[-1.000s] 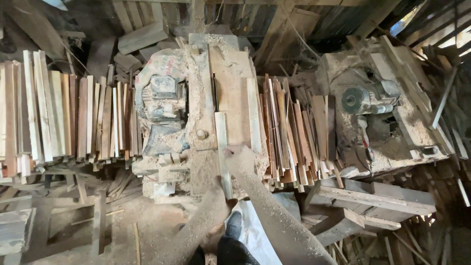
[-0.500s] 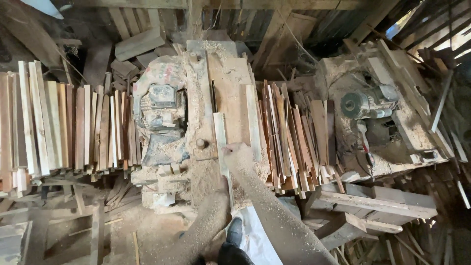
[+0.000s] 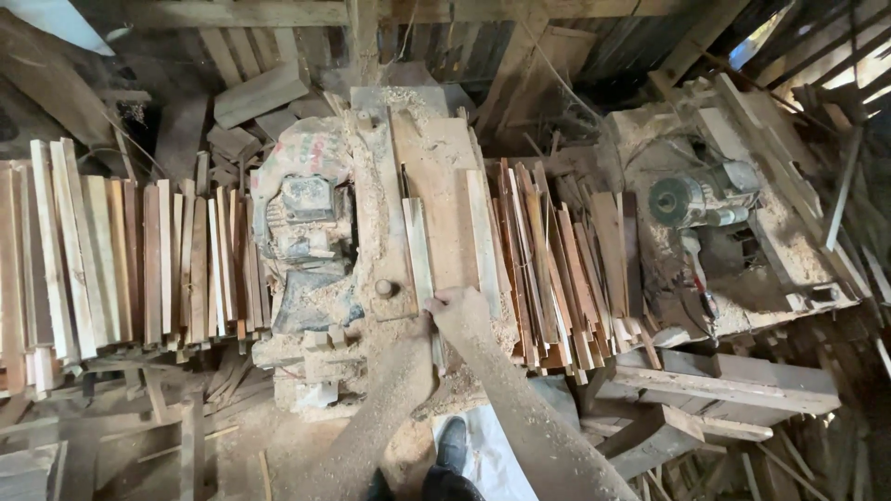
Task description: Feeding thin wooden strips into a woodworking machine for processing in a workshop environment.
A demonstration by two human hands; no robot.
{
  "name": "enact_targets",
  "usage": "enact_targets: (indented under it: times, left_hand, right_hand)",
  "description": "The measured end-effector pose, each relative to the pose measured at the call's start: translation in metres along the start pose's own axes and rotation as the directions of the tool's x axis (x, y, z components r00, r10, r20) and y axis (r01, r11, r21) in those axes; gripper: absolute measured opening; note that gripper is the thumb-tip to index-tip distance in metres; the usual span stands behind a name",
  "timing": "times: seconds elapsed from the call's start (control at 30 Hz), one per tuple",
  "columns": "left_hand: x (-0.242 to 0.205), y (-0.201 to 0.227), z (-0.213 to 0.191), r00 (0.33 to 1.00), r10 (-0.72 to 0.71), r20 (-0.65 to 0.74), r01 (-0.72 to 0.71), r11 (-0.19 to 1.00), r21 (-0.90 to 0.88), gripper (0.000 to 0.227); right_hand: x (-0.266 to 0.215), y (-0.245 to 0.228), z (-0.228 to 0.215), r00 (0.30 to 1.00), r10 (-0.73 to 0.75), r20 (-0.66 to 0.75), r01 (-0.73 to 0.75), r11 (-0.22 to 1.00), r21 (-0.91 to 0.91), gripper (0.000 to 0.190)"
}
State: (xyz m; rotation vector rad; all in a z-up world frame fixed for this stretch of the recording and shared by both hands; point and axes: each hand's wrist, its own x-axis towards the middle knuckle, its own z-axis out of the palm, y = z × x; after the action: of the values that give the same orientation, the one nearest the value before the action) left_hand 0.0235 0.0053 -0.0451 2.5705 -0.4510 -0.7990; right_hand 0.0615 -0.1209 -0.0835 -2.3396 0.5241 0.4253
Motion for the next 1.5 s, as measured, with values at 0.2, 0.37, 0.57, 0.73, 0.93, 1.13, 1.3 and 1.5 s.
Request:
enact_targets:
  times: [0.2,0.37,0.57,0.73,0.93,1.13,1.3,1.5]
  left_hand:
    - [0.02,-0.009,-0.007,0.988,0.141,-0.062,-0.124,0.967,0.222,0.076]
    - [0.075,-0.008,0.003,0.976,0.064,-0.207,-0.017,0.976,0.218,0.078]
    - [0.127,-0.036,0.038,0.977,0.013,-0.212,0.035,0.975,0.219,0.086]
    - [0.006,-0.001,0.059,0.996,-0.056,-0.076,0.041,0.981,-0.189,0.067]
    - [-0.086,0.009,0.018,0.935,-0.309,0.176,0.333,0.586,-0.739,0.02]
    - [-0.119,0.023,-0.048,0.988,-0.026,0.151,0.153,0.226,-0.962,0.034]
    - [-0.076,0.007,-0.034,0.943,0.041,-0.331,-0.17,0.914,-0.37,0.066]
    - [-0.069,0.01,0.025,0.966,-0.129,0.225,0.252,0.673,-0.695,0.033]
  right_hand:
    - [0.037,0.018,0.029,0.94,0.032,-0.341,0.022,0.988,0.153,0.021]
    - [0.087,0.015,0.03,0.942,0.063,-0.331,-0.036,0.995,0.088,0.021]
    - [0.084,-0.001,0.017,0.941,0.026,-0.337,0.005,0.996,0.089,0.021]
    - [-0.03,0.022,0.007,0.979,-0.062,-0.194,0.074,0.996,0.055,0.014]
    - [-0.105,0.056,-0.008,0.894,-0.402,-0.198,0.429,0.895,0.122,0.015]
    - [-0.101,0.036,-0.04,0.674,-0.652,-0.346,0.7,0.417,0.579,0.041]
    - [-0.098,-0.02,-0.093,0.75,-0.534,-0.39,0.616,0.779,0.118,0.026]
    - [-0.066,-0.02,-0.046,0.998,0.056,-0.005,-0.052,0.953,0.299,0.021]
